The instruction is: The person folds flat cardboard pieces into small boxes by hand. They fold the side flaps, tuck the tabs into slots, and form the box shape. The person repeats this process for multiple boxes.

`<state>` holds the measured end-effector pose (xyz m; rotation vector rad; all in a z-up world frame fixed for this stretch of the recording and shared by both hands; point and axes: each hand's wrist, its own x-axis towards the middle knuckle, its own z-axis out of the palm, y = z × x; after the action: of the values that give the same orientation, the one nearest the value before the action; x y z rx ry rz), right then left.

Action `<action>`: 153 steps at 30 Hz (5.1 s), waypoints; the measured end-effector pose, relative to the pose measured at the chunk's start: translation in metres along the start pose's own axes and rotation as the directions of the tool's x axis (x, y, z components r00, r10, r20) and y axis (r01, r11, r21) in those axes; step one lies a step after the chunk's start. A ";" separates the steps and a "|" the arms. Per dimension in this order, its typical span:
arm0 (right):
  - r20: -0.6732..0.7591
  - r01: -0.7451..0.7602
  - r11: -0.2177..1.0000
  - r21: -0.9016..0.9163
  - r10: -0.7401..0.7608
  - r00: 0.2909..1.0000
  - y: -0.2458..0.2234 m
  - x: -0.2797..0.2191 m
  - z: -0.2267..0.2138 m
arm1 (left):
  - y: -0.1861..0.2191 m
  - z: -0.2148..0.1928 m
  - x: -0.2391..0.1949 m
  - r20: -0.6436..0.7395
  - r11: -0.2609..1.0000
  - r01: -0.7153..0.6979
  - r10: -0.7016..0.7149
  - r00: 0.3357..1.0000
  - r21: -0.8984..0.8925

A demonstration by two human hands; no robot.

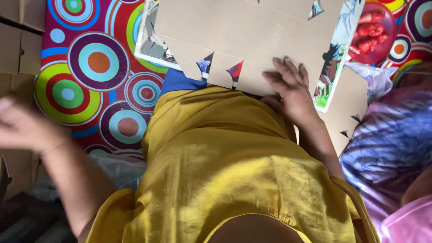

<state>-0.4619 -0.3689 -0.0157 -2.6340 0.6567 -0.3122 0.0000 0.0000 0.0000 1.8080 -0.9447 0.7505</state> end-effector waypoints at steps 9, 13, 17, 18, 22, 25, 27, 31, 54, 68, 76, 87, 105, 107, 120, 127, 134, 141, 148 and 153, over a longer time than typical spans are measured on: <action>-0.045 0.059 0.987 0.148 -0.053 0.998 0.002 0.016 -0.026 | 0.190 0.175 -0.014 0.645 0.854 -0.070 0.441 0.624 -0.516; -0.171 -0.092 0.979 0.181 0.123 0.978 0.036 0.009 -0.010 | 0.226 0.230 -0.021 0.744 0.831 -0.060 0.525 0.414 -0.553; -0.245 -0.136 0.948 0.286 0.210 0.947 0.052 0.034 -0.007 | 0.231 0.285 -0.030 0.767 0.859 -0.046 0.478 0.428 -0.510; -0.255 -0.146 0.942 0.301 0.227 0.940 0.057 0.041 -0.006 | 0.233 0.292 -0.030 0.822 0.895 -0.041 0.425 0.379 -0.443; -0.265 -0.115 0.958 0.265 0.187 0.946 0.056 0.067 -0.012 | 0.237 0.318 -0.041 0.930 0.982 0.025 0.167 0.327 -0.185; -0.415 -0.035 0.985 -0.170 -0.039 0.909 0.075 0.084 0.006 | 0.241 0.315 -0.053 0.824 0.984 -0.078 0.178 0.538 -0.162; -0.434 -0.029 0.972 -0.233 -0.077 0.898 0.076 0.086 0.010 | 0.238 0.314 -0.065 0.770 0.959 -0.221 0.275 0.575 -0.178; -0.444 -0.059 0.922 -0.383 -0.128 0.887 0.072 0.085 0.018 | 0.245 0.305 -0.076 0.667 0.812 -0.584 0.450 0.594 -0.027; 0.033 -0.561 0.382 0.734 0.806 0.591 0.102 0.124 -0.054 | 0.246 0.265 -0.037 0.202 0.475 -0.381 0.796 0.570 -0.793; -0.116 -0.292 0.532 0.795 0.605 0.788 0.134 0.121 -0.038 | 0.241 0.288 -0.052 0.673 0.691 -0.322 0.716 0.185 -0.647; -0.020 -0.043 0.867 0.496 0.061 0.998 0.096 0.102 -0.051 | 0.239 0.290 -0.056 0.670 0.703 -0.312 0.708 0.224 -0.638; 0.120 -0.064 0.976 -0.211 0.090 0.989 0.071 0.083 -0.026 | 0.250 0.275 -0.048 0.694 0.781 -0.274 0.625 0.358 -0.562; -0.148 -0.228 0.368 0.901 0.757 0.636 0.156 0.063 -0.041 | 0.246 0.284 -0.044 0.791 0.779 -0.283 0.604 0.098 -0.559; -0.132 -0.149 0.344 0.927 0.672 0.729 0.155 0.058 -0.041 | 0.242 0.286 -0.047 0.776 0.771 -0.283 0.619 0.119 -0.571; -0.467 -0.016 0.998 0.061 0.043 0.883 0.157 0.023 -0.031 | 0.254 0.276 -0.040 0.849 0.841 -0.257 0.516 0.117 -0.476; -0.403 -0.011 0.988 -0.154 -0.053 0.914 0.153 0.010 -0.038 | 0.248 0.280 -0.045 0.818 0.827 -0.240 0.551 0.165 -0.509; -0.527 0.103 0.988 0.116 -0.027 0.849 0.106 -0.044 -0.054 | 0.239 0.286 -0.050 0.749 0.810 -0.090 0.572 0.333 -0.579; -0.524 0.099 0.986 0.138 -0.012 0.852 0.083 -0.050 -0.028 | 0.239 0.291 -0.062 0.683 0.787 -0.211 0.611 0.401 -0.580; -0.261 -0.571 0.789 0.227 0.614 0.745 0.087 -0.032 -0.021 | 0.231 0.297 -0.069 0.715 0.792 -0.227 0.610 0.343 -0.567; -0.092 -0.708 0.698 0.106 0.716 0.692 0.048 -0.009 -0.054 | 0.235 0.291 -0.062 0.708 0.784 -0.219 0.619 0.340 -0.580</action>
<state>-0.5049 -0.4212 0.0104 -2.0836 1.6143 -0.2483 -0.2056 -0.3143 -0.0551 1.5037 -2.1848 -0.2351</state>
